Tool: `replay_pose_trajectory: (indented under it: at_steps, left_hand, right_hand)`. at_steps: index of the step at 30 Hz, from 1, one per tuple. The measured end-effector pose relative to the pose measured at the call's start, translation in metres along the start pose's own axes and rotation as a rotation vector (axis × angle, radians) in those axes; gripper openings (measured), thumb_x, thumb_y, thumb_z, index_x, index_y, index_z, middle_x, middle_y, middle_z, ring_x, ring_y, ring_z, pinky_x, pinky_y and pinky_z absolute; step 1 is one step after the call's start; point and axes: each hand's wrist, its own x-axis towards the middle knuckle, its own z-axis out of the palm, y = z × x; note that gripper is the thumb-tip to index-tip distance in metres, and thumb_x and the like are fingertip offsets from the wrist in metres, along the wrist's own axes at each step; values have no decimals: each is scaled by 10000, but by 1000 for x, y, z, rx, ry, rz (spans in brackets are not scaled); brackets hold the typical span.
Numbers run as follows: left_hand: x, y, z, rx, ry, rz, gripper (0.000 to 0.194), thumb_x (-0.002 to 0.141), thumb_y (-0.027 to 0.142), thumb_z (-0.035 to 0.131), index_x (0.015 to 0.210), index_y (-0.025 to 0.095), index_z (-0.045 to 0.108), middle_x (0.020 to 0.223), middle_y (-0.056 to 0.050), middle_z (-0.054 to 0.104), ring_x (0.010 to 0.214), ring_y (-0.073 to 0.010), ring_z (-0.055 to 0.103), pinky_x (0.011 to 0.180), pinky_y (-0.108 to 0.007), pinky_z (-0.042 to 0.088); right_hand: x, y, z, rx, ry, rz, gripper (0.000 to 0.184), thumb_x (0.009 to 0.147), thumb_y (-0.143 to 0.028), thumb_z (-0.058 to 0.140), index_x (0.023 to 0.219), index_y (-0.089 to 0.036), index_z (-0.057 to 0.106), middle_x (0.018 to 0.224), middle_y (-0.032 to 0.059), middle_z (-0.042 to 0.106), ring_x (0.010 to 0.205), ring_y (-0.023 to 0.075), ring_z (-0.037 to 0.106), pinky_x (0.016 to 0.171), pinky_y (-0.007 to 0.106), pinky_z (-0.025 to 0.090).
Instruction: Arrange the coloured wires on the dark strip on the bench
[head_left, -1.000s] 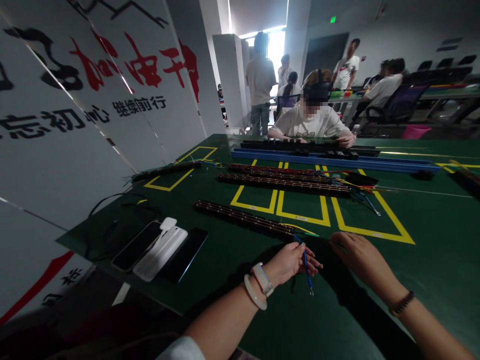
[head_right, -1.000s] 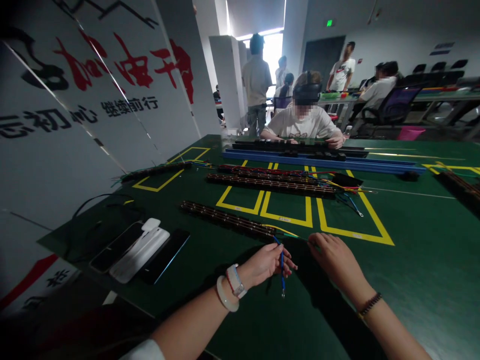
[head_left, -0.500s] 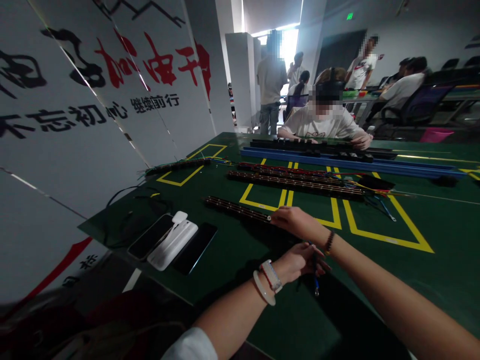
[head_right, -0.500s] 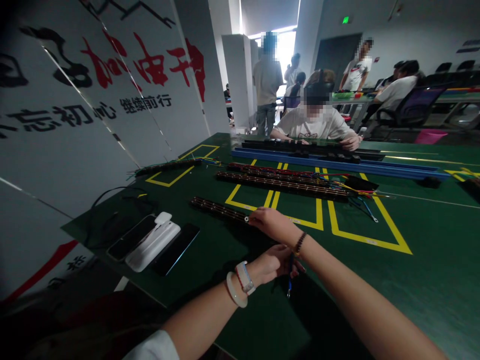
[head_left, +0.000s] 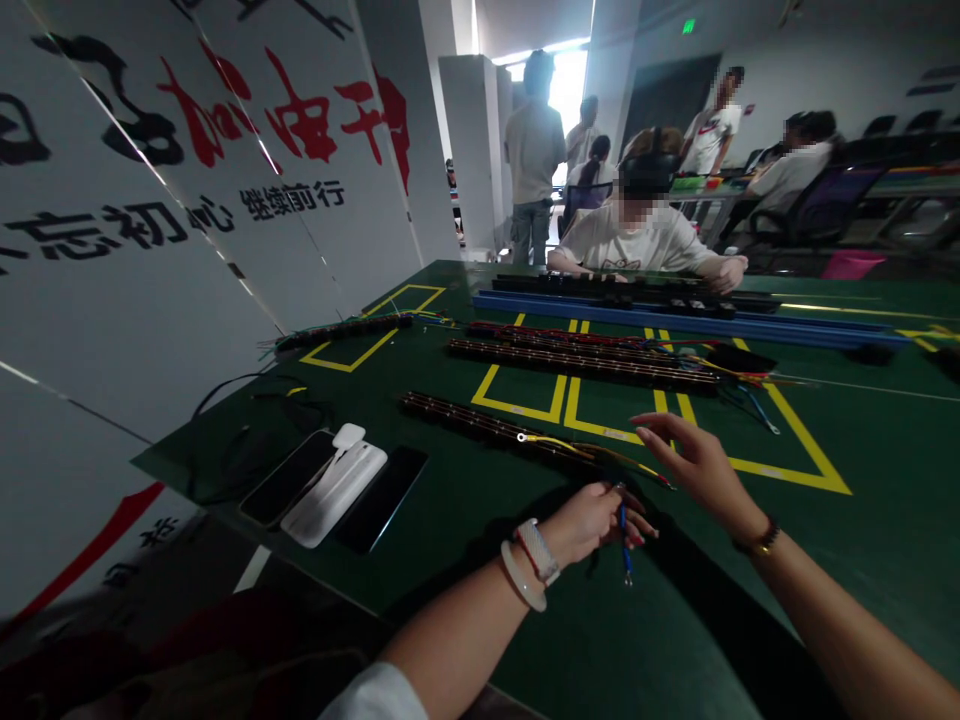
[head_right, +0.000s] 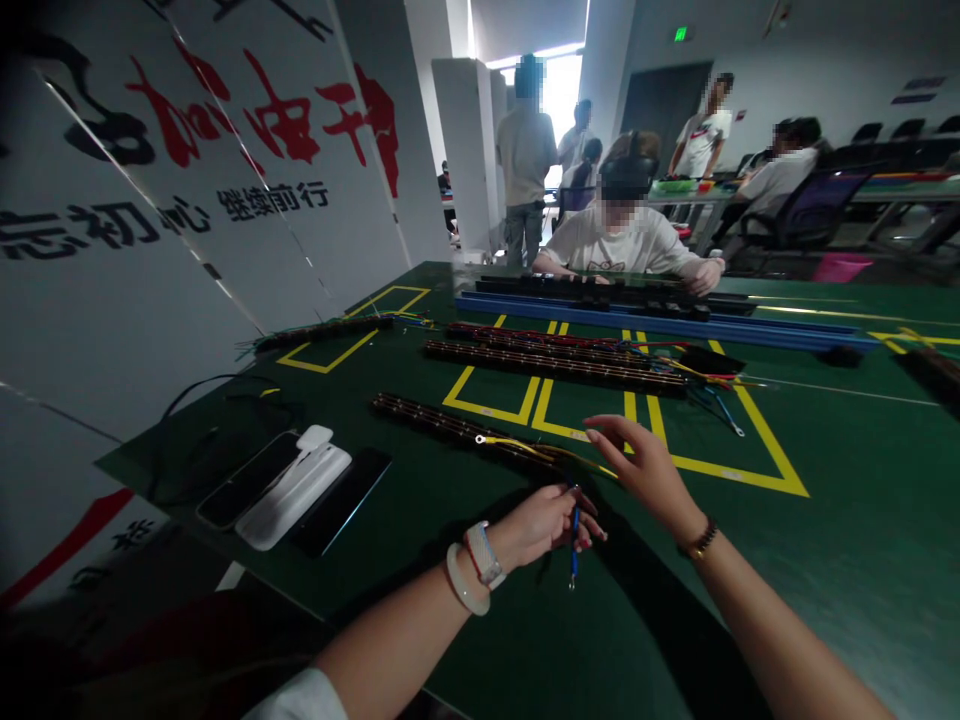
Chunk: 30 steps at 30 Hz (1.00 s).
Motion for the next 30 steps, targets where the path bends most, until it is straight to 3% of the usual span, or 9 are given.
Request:
replay_pose_trajectory:
  at_steps: [4, 7, 12, 18, 23, 27, 30]
  left_hand:
    - [-5, 4, 4, 48, 14, -17, 299, 940, 300, 269, 946, 86, 478, 761, -95, 624, 595, -93, 554, 627, -221, 402]
    - [-7, 6, 5, 97, 34, -7, 303, 940, 300, 255, 932, 87, 472, 744, -99, 622, 568, -86, 540, 603, -210, 397]
    - [-8, 11, 3, 313, 66, -42, 325, 937, 343, 240, 905, 102, 455, 662, -61, 593, 478, -90, 521, 511, -207, 388]
    - [-8, 18, -14, 572, 29, -62, 241, 897, 315, 385, 832, 100, 473, 527, -28, 541, 426, -117, 518, 435, -203, 391]
    - [-13, 27, -32, 847, 71, -49, 250, 876, 345, 424, 837, 107, 488, 560, -20, 550, 477, -130, 562, 459, -239, 453]
    - [-20, 38, -36, 925, 142, -68, 251, 863, 329, 462, 827, 86, 519, 581, -23, 552, 483, -101, 555, 500, -225, 463]
    - [-25, 46, -34, 909, 129, -87, 273, 851, 344, 495, 835, 76, 543, 609, -34, 567, 516, -107, 571, 550, -253, 485]
  right_hand:
    - [-32, 57, 5, -148, -15, -4, 344, 889, -456, 507, 1065, -183, 619, 946, 72, 579, 848, 170, 543, 745, 290, 453]
    - [-40, 75, 16, -211, -68, -82, 355, 883, -453, 518, 1111, -199, 618, 1005, 79, 579, 915, 191, 539, 807, 322, 451]
    - [-36, 74, 22, -240, -105, -158, 299, 920, -401, 468, 1038, -193, 648, 966, 77, 613, 861, 191, 547, 753, 326, 455]
    - [-38, 71, 20, -256, -123, -194, 297, 932, -374, 450, 1033, -175, 646, 916, 77, 619, 826, 186, 549, 731, 327, 445]
    - [-39, 71, 19, -270, -131, -192, 290, 934, -368, 447, 1049, -182, 638, 911, 66, 614, 827, 182, 538, 726, 325, 443]
    - [-39, 71, 19, -281, -125, -184, 316, 938, -392, 428, 1047, -191, 645, 910, 73, 613, 812, 187, 541, 706, 331, 448]
    - [-40, 72, 20, -279, -129, -166, 337, 937, -416, 419, 1050, -197, 648, 918, 80, 615, 819, 195, 550, 704, 336, 456]
